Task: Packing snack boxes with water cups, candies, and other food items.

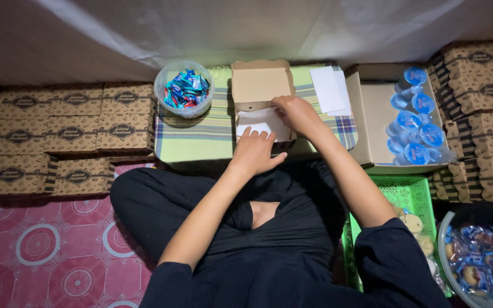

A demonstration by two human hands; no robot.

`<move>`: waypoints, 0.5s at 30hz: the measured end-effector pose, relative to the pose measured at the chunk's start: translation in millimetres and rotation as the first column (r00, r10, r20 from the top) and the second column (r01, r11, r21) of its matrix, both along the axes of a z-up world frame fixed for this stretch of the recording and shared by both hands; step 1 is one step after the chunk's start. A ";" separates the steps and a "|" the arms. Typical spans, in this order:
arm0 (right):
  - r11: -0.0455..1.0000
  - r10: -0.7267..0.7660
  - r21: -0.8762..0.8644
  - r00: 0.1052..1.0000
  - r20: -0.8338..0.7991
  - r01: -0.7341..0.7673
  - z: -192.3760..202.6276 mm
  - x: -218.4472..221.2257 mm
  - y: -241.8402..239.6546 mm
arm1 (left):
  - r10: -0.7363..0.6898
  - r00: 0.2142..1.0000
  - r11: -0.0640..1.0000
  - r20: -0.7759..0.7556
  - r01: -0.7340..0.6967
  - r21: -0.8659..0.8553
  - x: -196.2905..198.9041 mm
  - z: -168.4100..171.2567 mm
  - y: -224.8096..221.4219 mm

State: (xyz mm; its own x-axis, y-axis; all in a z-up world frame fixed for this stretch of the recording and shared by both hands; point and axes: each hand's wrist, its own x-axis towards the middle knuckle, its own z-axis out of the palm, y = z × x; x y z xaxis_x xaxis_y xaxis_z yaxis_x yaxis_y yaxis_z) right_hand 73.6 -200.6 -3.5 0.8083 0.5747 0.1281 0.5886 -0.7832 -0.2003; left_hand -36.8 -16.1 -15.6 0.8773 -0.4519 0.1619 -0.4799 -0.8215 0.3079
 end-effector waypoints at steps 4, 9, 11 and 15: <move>0.994 0.043 -0.100 0.996 0.072 -0.036 7.6 -2.6 5.6 | 0.010 0.993 0.996 -0.114 0.000 0.095 9.4 -1.6 -5.8; 0.992 0.073 -0.120 0.975 0.211 -0.049 20.4 -15.6 13.5 | 0.014 0.989 0.994 -0.147 0.003 0.110 11.9 -0.1 -7.0; 0.992 0.083 -0.116 0.954 0.289 -0.051 19.3 -17.3 16.0 | 0.008 0.987 0.994 -0.159 0.010 0.110 12.9 -5.5 -7.2; 0.998 0.053 -0.061 0.870 0.490 -0.027 20.2 -18.0 19.2 | -0.012 0.980 0.995 -0.197 0.030 0.092 9.7 2.8 -6.2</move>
State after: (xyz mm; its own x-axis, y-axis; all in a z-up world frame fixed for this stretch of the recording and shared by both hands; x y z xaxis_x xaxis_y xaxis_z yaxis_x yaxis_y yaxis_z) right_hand 55.6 -181.4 16.7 0.6252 0.6216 0.4720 0.6316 -0.7582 0.1620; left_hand -27.1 -22.3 -12.8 0.8779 -0.4756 -0.0564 -0.4355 -0.8417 0.3190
